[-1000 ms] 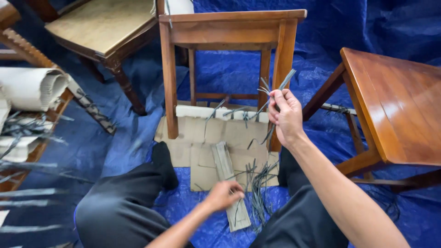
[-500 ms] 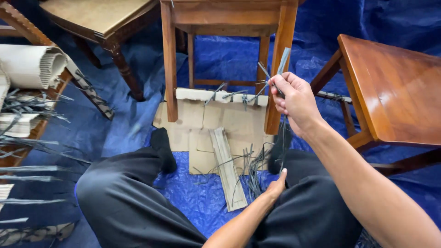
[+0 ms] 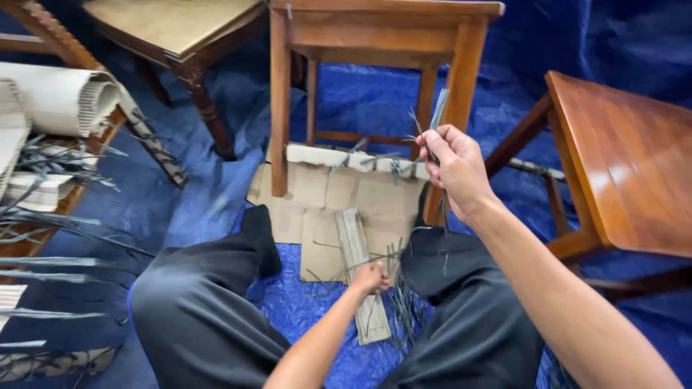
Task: Wrapping wooden chair legs with protective cardboard and securing them with plastic ties.
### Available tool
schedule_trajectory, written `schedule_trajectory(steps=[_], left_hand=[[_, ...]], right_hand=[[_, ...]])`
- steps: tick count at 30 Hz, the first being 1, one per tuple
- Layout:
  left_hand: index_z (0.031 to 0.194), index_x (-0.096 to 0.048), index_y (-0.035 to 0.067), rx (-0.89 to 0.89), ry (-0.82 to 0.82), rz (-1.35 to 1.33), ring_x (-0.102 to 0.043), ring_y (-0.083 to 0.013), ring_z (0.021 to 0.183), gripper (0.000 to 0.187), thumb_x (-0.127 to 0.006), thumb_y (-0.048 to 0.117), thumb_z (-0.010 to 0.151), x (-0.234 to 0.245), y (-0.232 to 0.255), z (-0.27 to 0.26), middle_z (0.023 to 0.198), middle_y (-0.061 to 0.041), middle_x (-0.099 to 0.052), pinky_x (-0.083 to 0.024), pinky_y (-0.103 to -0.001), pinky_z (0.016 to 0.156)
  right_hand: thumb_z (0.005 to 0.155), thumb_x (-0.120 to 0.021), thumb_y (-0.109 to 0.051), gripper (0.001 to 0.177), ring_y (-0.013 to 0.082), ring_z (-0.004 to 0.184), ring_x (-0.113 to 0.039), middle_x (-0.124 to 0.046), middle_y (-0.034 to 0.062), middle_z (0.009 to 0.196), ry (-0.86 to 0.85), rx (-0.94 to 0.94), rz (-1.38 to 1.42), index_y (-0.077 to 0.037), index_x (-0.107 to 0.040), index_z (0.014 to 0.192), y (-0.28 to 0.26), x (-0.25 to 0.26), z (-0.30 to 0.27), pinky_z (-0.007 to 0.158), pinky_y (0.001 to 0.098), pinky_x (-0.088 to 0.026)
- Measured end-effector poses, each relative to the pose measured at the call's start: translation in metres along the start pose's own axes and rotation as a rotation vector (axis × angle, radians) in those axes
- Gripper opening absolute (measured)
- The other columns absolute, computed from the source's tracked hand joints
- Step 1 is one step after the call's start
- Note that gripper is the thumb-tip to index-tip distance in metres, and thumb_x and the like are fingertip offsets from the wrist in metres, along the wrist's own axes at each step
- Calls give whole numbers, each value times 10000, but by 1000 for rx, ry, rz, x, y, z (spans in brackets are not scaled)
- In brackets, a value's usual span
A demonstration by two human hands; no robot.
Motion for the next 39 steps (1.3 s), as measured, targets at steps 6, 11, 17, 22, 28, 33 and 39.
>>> schedule_trajectory(steps=[6, 11, 17, 22, 28, 33, 39], left_hand=[[893, -735, 33, -241, 208, 472, -707, -254, 789, 346, -749, 378, 899, 117, 54, -41, 841, -158, -735, -547, -387, 748], [930, -704, 38, -396, 177, 289, -730, -254, 830, 272, -697, 307, 894, 125, 191, -175, 864, -124, -749, -560, -390, 767], [953, -698, 40, -464, 55, 348, -728, -244, 806, 227, -700, 259, 893, 127, 249, -300, 853, -121, -744, -566, -368, 744], [960, -710, 37, -499, 130, 364, -727, -192, 809, 210, -713, 231, 879, 170, 248, -306, 872, -94, -753, -569, -343, 745], [1181, -714, 46, -602, 191, 89, -698, -107, 866, 331, -675, 272, 944, 209, 301, -262, 984, -39, -764, -552, -281, 808], [1257, -718, 116, -418, 39, -230, -600, -42, 835, 406, -616, 391, 977, 196, 363, -221, 998, 65, -680, -487, -242, 732], [1100, -796, 65, -621, 138, -421, -604, -40, 813, 323, -718, 342, 954, 207, 393, -174, 868, 41, -698, -496, -229, 732]], right_hand=[[1052, -555, -216, 178, 19, 501, -411, -589, -11, 802, -13, -81, -1, -60, -612, 987, 58, -7, 45, 433, 196, -301], [1050, -553, -213, 168, 16, 526, -431, -606, -7, 835, -18, -139, 55, -66, -615, 997, 93, -6, 66, 450, 189, -318], [1054, -559, -216, 173, 19, 542, -443, -608, 3, 850, 14, -160, 82, -64, -615, 994, 105, -6, 69, 448, 191, -320], [1048, -564, -222, 177, 21, 551, -451, -612, 2, 855, 16, -168, 105, -65, -625, 994, 99, -31, 66, 449, 190, -324], [1055, -558, -229, 176, 29, 594, -502, -632, 1, 854, -83, -164, 149, -77, -631, 1005, 92, -82, 56, 491, 191, -376], [1043, -556, -215, 168, 36, 612, -551, -672, -5, 853, -222, -185, 27, -77, -640, 995, 98, -109, 54, 496, 199, -420], [1055, -553, -214, 181, 62, 646, -595, -699, 29, 860, -244, -167, -91, -62, -639, 1009, 92, -116, 66, 519, 220, -463]])
Point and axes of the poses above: each hand's wrist, its own z-axis towards the middle knuckle, its own x-axis out of the back of the hand, y = z × x, the point moved 9 cm from there along z, towards the middle knuckle
